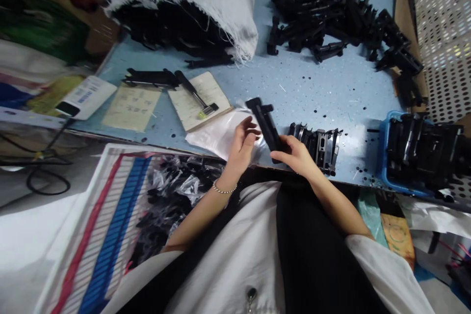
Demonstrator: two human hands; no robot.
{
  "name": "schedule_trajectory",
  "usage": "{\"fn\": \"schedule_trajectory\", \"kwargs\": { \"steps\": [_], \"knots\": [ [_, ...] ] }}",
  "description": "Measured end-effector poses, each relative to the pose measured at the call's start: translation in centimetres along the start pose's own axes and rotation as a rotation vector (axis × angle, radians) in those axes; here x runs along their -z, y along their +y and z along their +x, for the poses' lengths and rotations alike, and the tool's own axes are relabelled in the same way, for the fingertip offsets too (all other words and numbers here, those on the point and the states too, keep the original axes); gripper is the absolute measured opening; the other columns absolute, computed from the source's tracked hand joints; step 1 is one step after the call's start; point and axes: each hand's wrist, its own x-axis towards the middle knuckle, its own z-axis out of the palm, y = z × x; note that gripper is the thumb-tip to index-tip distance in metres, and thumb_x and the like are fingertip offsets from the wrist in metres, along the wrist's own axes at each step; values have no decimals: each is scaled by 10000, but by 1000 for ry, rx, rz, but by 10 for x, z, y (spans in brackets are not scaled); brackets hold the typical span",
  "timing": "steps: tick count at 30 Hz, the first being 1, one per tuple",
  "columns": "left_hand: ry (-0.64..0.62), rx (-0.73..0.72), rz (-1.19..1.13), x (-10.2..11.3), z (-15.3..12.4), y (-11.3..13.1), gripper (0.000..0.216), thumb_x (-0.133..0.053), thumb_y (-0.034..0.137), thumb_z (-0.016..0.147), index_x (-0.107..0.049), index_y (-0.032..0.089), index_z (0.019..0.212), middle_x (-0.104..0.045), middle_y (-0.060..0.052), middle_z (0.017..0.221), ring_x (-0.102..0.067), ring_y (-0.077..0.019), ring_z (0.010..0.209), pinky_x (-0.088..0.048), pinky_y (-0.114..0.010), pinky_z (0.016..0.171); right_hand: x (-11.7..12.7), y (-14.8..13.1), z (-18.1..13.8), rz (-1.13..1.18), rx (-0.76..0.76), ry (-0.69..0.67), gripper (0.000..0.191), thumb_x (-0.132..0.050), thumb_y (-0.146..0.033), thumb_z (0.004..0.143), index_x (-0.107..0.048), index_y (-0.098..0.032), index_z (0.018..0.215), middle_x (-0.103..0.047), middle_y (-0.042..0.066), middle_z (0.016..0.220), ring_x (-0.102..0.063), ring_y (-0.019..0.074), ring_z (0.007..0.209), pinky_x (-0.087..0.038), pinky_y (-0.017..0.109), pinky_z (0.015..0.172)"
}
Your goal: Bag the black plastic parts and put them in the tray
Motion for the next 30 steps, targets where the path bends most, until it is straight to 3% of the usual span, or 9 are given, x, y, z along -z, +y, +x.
{"fn": "schedule_trajectory", "kwargs": {
  "steps": [4,6,9,12,15,19,21,26,30],
  "knots": [
    [-67,-57,638,33,5,-20,293,-649,476,895,-646,183,881,-618,-154,1040,-566,-337,1115,-446,-476,966,9,-1,-2,353,-87,25,432,-838,-491,715,-728,-230,1040,-745,25,978,-698,199,886,-571,348,837],
    [-195,-52,709,45,14,-29,253,-586,372,934,-637,195,761,-630,-130,940,-593,-312,1029,-456,-453,925,5,-4,-1,442,-113,6,423,-854,-492,690,-738,-224,995,-754,26,930,-706,198,876,-567,335,830],
    [-324,-37,521,59,29,-39,222,-558,285,918,-659,201,739,-640,-78,906,-619,-237,918,-489,-386,872,-4,-8,3,539,-146,-29,433,-874,-478,664,-740,-228,991,-765,26,897,-725,202,876,-570,327,831],
    [-246,7,405,63,32,-40,101,-651,289,837,-680,193,849,-614,-61,981,-612,-200,866,-517,-359,834,-11,-8,9,586,-157,-58,395,-857,-485,689,-740,-232,969,-770,28,905,-738,210,894,-581,326,821],
    [-110,-35,523,49,19,-32,287,-734,346,801,-642,176,1013,-577,-113,1129,-600,-230,912,-524,-395,851,-15,-7,15,624,-160,-46,381,-853,-493,696,-734,-232,947,-772,29,919,-744,224,923,-593,342,821],
    [-250,-112,700,29,10,-27,123,-636,299,890,-644,180,859,-625,-142,1010,-587,-300,1006,-480,-444,905,-17,-6,20,651,-167,-38,406,-861,-518,676,-724,-232,929,-769,25,906,-749,235,926,-600,369,841],
    [-305,-69,587,32,17,-32,182,-566,263,918,-649,192,771,-629,-100,896,-601,-258,926,-482,-403,861,-15,-7,19,648,-172,-36,417,-861,-528,672,-726,-235,936,-770,25,923,-749,239,937,-598,377,856],
    [-250,57,124,52,35,-39,211,-688,383,811,-665,193,722,-613,-22,793,-591,-173,782,-480,-322,776,-17,-6,19,657,-145,-52,370,-838,-513,711,-746,-232,935,-773,32,957,-730,238,1005,-578,389,904],
    [-188,52,70,53,27,-28,210,-670,397,828,-698,193,788,-643,-29,820,-614,-177,829,-497,-331,826,-39,-6,32,657,-145,-130,342,-851,-484,677,-753,-209,855,-768,25,901,-716,212,949,-561,349,901]
  ]
}}
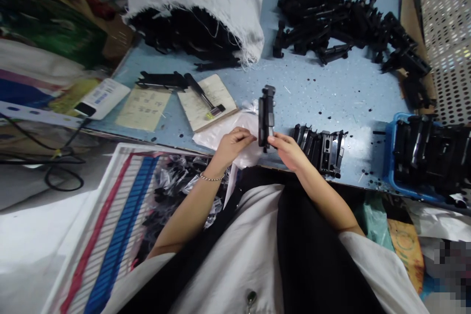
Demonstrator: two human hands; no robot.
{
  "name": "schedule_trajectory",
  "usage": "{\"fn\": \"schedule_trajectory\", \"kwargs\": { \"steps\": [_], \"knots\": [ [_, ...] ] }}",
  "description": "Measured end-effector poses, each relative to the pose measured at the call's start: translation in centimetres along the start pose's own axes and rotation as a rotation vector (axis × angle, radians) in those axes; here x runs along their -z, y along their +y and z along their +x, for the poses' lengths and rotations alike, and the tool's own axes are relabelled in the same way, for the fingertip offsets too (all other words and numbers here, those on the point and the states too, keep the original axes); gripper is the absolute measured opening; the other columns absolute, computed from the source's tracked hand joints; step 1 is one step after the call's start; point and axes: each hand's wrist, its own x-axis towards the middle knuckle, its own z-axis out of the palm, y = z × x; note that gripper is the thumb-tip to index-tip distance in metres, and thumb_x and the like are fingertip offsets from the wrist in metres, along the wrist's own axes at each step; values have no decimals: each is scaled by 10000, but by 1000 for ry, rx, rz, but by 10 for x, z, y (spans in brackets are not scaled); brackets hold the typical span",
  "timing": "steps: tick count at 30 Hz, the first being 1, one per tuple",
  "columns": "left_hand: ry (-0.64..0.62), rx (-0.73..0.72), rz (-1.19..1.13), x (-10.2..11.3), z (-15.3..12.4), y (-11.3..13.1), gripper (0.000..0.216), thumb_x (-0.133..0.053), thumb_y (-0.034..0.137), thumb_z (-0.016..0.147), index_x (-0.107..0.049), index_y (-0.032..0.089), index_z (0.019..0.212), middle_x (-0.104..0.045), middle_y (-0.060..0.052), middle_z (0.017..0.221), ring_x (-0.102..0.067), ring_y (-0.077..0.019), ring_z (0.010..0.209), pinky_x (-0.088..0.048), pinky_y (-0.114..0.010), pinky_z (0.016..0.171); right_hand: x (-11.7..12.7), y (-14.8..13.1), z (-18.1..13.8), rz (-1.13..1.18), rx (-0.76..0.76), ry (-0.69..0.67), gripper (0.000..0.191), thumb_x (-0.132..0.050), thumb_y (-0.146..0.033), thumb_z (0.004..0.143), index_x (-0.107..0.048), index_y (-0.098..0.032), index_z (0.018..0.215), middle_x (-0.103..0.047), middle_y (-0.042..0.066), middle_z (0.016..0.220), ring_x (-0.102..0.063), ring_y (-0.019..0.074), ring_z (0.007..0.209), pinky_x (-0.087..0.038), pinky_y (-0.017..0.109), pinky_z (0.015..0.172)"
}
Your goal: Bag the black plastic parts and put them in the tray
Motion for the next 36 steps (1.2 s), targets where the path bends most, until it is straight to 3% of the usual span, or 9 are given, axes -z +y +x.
{"fn": "schedule_trajectory", "kwargs": {
  "steps": [5,10,14,19,23,26,29,33,36],
  "knots": [
    [93,-212,308,7,-18,12,147,-533,180,880,-678,200,884,-697,-97,1083,-644,-216,1011,-530,-372,909,1,-2,2,15,43,127,347,-872,-433,657,-752,-224,907,-737,-19,819,-690,146,759,-562,267,736],
    [-33,-237,567,16,-18,6,384,-440,77,879,-715,187,1124,-682,-115,1247,-643,-245,1157,-532,-416,1027,29,-2,-47,199,-285,-141,355,-797,-444,750,-711,-181,973,-763,49,889,-700,159,711,-572,251,604],
    [-44,-206,450,20,-16,-4,573,-473,66,848,-550,177,1404,-557,-121,1456,-617,-212,1243,-563,-356,1011,33,23,-66,487,-668,-256,375,-633,-376,901,-644,-90,1144,-768,116,974,-696,113,732,-584,186,645],
    [-147,-289,501,15,-39,9,803,-439,24,846,-252,229,1600,-341,-124,1640,-420,-257,1471,-472,-422,1155,21,38,-40,632,-685,-198,382,-512,-415,982,-606,-70,1114,-730,99,859,-587,79,596,-533,156,532],
    [-353,-473,502,-4,-66,36,823,-409,2,872,-157,221,1624,-339,-132,1643,-366,-240,1510,-416,-415,1213,0,36,-28,125,-354,-76,266,-670,-390,893,-646,-144,993,-692,27,828,-612,107,664,-540,193,577],
    [-335,-505,543,2,-84,50,640,-479,96,928,-366,208,1548,-522,-135,1505,-522,-244,1392,-488,-399,1153,-14,27,-35,-433,-30,-201,348,-740,-378,840,-680,-156,1101,-720,33,958,-671,167,860,-577,276,762],
    [-111,-466,675,39,-104,56,349,-547,199,951,-638,228,1287,-701,-92,1214,-679,-231,1135,-558,-384,1049,-10,1,-40,-860,178,-452,399,-642,-352,927,-650,-174,1283,-730,80,1151,-692,212,1025,-554,360,932],
    [97,-212,830,111,-137,55,219,-561,338,948,-716,251,1076,-739,-65,1084,-713,-257,1018,-575,-445,1007,33,-44,-18,-1534,422,-196,464,-384,-82,974,-641,-188,1345,-628,136,1404,-568,266,1319,-454,469,1090],
    [150,63,777,165,-167,46,237,-551,461,896,-711,311,988,-756,-8,1063,-720,-295,1010,-571,-506,1007,69,-62,8,-1871,393,-217,508,-382,8,908,-700,-171,1262,-597,144,1450,-481,303,1413,-424,503,1107]
  ]
}}
